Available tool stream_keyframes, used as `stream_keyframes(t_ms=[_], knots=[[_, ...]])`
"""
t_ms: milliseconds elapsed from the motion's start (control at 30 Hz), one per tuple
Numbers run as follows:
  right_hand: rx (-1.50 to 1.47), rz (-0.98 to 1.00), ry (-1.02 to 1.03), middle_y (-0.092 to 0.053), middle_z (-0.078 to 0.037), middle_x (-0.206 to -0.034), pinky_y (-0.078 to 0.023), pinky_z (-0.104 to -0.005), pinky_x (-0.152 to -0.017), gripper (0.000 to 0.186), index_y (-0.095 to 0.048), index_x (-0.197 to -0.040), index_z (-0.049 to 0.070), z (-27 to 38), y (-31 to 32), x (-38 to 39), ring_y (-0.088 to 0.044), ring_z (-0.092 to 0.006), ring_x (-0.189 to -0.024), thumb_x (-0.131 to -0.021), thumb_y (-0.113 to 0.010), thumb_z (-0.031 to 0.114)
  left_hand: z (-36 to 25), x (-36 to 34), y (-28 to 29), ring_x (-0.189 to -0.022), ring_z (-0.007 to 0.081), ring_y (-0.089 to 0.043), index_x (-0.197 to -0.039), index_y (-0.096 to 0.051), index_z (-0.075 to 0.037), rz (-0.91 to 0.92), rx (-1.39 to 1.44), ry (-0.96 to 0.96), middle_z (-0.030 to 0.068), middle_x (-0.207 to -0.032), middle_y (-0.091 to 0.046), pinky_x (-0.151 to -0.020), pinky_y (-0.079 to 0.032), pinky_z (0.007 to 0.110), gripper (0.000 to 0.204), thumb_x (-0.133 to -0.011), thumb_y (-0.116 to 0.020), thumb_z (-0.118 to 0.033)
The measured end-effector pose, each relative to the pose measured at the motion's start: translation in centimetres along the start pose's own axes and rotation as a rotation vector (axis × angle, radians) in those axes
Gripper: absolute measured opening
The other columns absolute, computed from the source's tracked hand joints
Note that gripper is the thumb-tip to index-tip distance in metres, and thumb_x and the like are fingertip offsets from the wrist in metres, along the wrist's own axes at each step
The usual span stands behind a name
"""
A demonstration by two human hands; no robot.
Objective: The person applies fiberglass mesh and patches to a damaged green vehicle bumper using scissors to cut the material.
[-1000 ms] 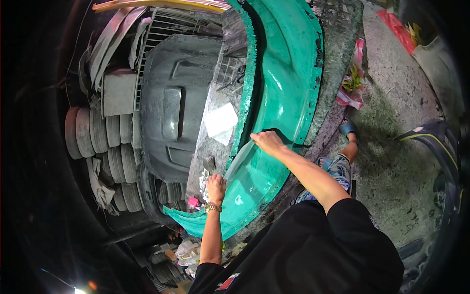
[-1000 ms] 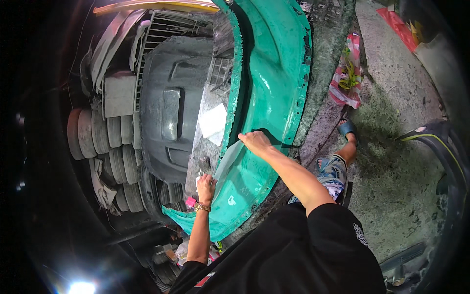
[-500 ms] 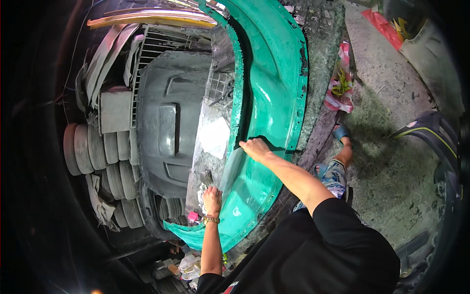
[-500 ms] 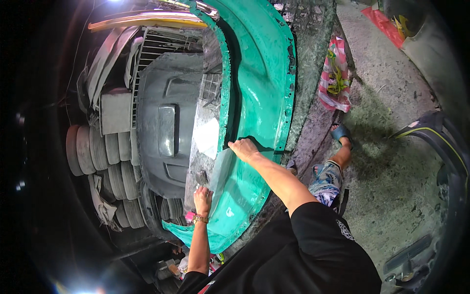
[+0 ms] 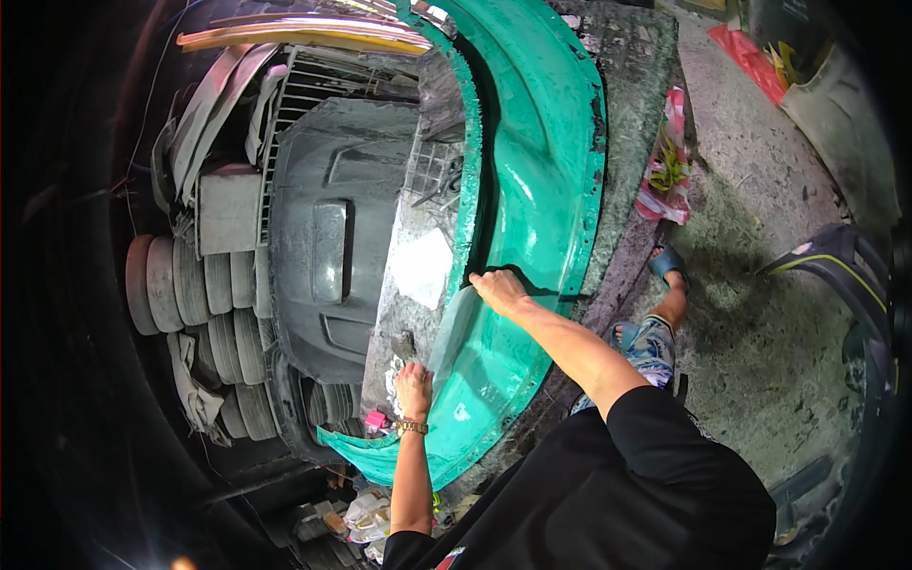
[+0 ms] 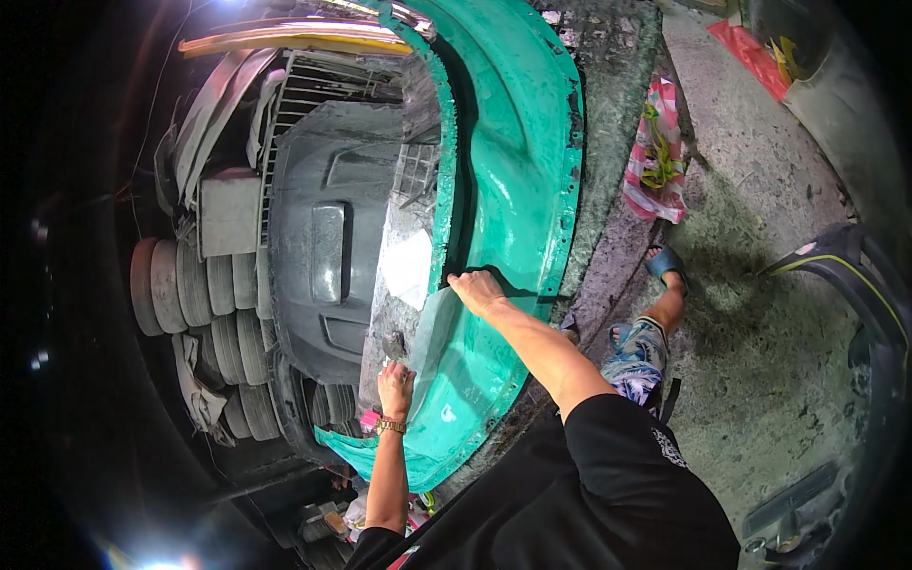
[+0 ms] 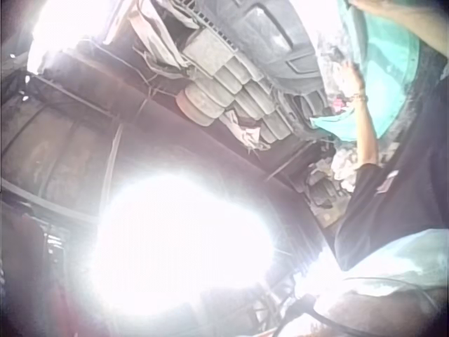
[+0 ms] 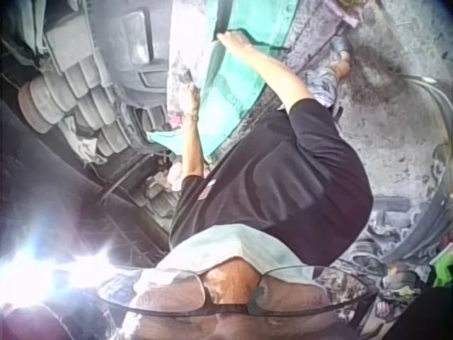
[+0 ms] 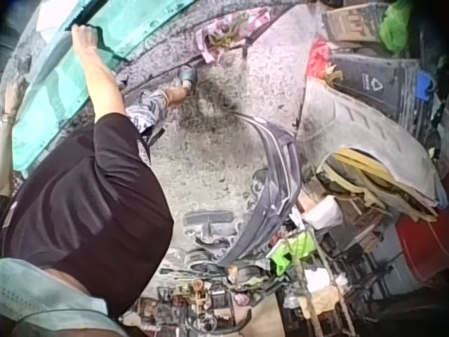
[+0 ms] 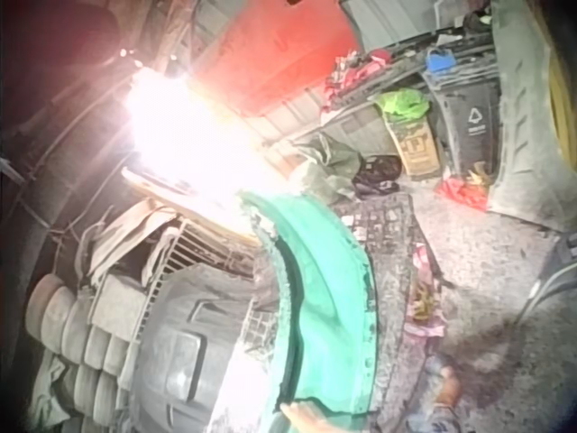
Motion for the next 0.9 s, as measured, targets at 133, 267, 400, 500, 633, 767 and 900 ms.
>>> stream_keyframes(t_ms=[133,267,400,500,633,767,900], knots=[[-0.001,-0.021,-0.011,-0.067,-0.014,-0.079,-0.055,-0.041,-0.063,0.014,-0.058,-0.094,0.006,0.1,0.0,-0.2,-0.068,-0.0298,-0.076,-0.08,-0.054,0.006,0.1,0.0,-0.1,-0.082,0.0301,-0.054,-0.075,-0.055,-0.008,-0.006,0.001,0.003,0.0086,-0.081,-0.055,-0.068,-0.042,0.042,0.019,-0.073,-0.071,-0.018],[-0.058,-0.143,-0.028,-0.066,-0.016,-0.076,-0.054,-0.0433,-0.061,0.012,-0.057,-0.092,0.004,-0.1,-0.2,-0.3,-0.067,-0.0326,-0.072,-0.081,-0.058,0.009,0.1,0.0,0.1,-0.081,0.0299,-0.054,-0.083,-0.057,-0.008,-0.026,0.035,0.003,0.0088,-0.082,-0.056,-0.068,-0.041,0.042,0.02,-0.073,-0.071,-0.017],[-0.295,-0.258,-0.266,-0.065,-0.014,-0.073,-0.05,-0.0462,-0.064,0.02,-0.056,-0.093,0.004,-0.9,-0.6,1.3,-0.064,-0.0347,-0.074,-0.082,-0.064,0.02,0.1,0.5,0.6,-0.078,0.0289,-0.054,-0.094,-0.058,-0.007,-0.039,0.117,0.048,0.0096,-0.082,-0.056,-0.068,-0.041,0.041,0.026,-0.074,-0.071,-0.015],[-0.516,-0.274,-0.395,-0.065,-0.012,-0.073,-0.049,-0.0455,-0.067,0.022,-0.058,-0.099,0.006,-0.2,-1.6,4.2,-0.064,-0.0338,-0.073,-0.082,-0.063,0.019,-0.6,0.9,1.5,-0.076,0.0282,-0.054,-0.097,-0.058,-0.006,-0.035,0.154,0.084,0.0096,-0.081,-0.056,-0.068,-0.041,0.041,0.028,-0.073,-0.072,-0.015],[-0.826,-0.062,-0.453,-0.065,-0.005,-0.065,-0.048,-0.0337,-0.07,0.051,-0.047,-0.134,0.012,2.1,-3.3,5.3,-0.062,-0.0187,-0.067,-0.083,-0.054,0.014,-1.0,1.7,2.7,-0.085,0.028,-0.053,-0.112,-0.054,-0.007,-0.054,0.228,0.154,0.0093,-0.086,-0.053,-0.073,-0.04,0.04,0.038,-0.076,-0.068,-0.012],[-0.885,-0.015,-0.48,-0.066,-0.004,-0.067,-0.047,-0.0317,-0.07,0.062,-0.034,-0.142,0.009,3.9,-4.5,4.8,-0.061,-0.0159,-0.068,-0.083,-0.054,0.012,-1.5,4.2,4.3,-0.084,0.0301,-0.053,-0.118,-0.051,-0.005,-0.235,0.281,0.237,0.0122,-0.087,-0.053,-0.075,-0.041,0.041,0.042,-0.078,-0.063,-0.005],[-0.899,0.033,-0.494,-0.067,-0.004,-0.067,-0.047,-0.0314,-0.071,0.07,-0.024,-0.144,0.003,5.1,-6.8,4.6,-0.062,-0.0176,-0.073,-0.082,-0.054,0.014,-2.3,8.8,5.5,-0.084,0.0305,-0.053,-0.114,-0.054,-0.003,-0.283,0.353,0.437,0.0138,-0.089,-0.055,-0.078,-0.042,0.041,0.035,-0.079,-0.061,-0.003]])
Point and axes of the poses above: each hand's wrist, its own x-axis away from the middle knuckle, its own y-axis out of the back of the hand, z = x × y, the point moved 2 cm from there along -x, towards the middle knuckle
